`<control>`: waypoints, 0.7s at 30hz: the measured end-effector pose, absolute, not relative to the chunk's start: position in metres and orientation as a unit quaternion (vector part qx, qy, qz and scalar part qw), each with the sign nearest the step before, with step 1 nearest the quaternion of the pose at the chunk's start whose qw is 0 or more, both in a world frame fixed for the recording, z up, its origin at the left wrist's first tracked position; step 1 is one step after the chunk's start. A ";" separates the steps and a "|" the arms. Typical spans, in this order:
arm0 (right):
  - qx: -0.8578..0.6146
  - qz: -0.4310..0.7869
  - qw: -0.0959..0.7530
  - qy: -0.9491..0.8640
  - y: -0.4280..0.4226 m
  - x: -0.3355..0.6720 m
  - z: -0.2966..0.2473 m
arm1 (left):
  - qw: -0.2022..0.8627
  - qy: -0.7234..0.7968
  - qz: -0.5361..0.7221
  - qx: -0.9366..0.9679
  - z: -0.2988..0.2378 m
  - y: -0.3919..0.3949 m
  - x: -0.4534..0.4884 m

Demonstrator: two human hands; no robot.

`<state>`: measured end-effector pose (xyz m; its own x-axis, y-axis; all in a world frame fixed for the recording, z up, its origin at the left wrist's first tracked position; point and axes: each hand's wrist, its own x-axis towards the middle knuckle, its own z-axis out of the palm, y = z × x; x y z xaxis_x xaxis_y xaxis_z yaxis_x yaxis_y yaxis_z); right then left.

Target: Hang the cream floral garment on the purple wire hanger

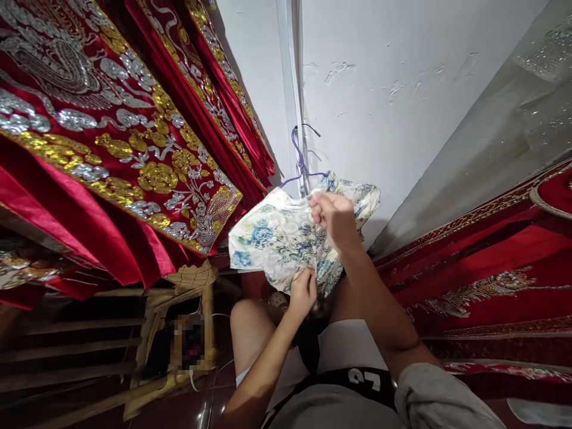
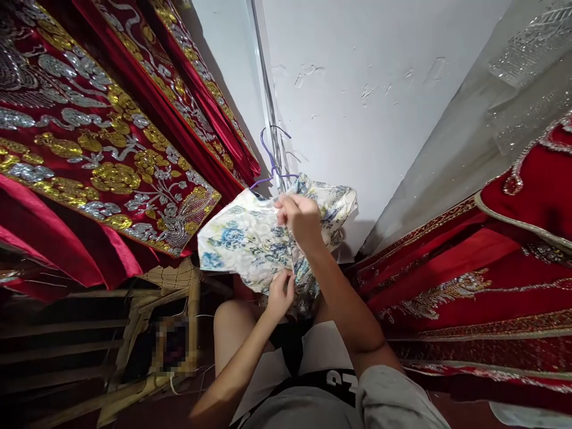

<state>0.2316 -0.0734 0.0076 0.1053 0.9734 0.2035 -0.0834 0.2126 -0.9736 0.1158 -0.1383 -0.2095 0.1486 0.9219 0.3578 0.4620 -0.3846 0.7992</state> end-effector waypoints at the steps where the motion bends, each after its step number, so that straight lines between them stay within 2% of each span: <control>1: -0.441 0.435 0.593 -0.514 -0.070 0.229 0.018 | 0.264 0.482 0.416 0.724 -0.207 -0.133 0.114; 4: -0.433 0.414 0.574 -0.558 -0.072 0.222 0.027 | 0.271 0.456 0.389 0.753 -0.176 -0.113 0.104; 7: -0.432 0.400 0.566 -0.577 -0.082 0.222 0.017 | 0.270 0.405 0.491 0.723 -0.114 -0.096 0.092; 9: -0.440 0.388 0.558 -0.587 -0.087 0.225 0.010 | 0.205 0.397 0.580 0.682 -0.069 -0.086 0.085; 12: -0.444 0.372 0.557 -0.595 -0.090 0.229 0.007 | 0.151 0.382 0.551 0.727 -0.018 -0.075 0.082; 16: -0.440 0.359 0.546 -0.615 -0.087 0.230 0.008 | 0.085 0.364 0.523 0.766 0.004 -0.070 0.086; 21: -0.501 0.348 0.463 -0.643 -0.082 0.232 -0.024 | 0.022 0.376 0.661 0.649 0.004 -0.064 0.064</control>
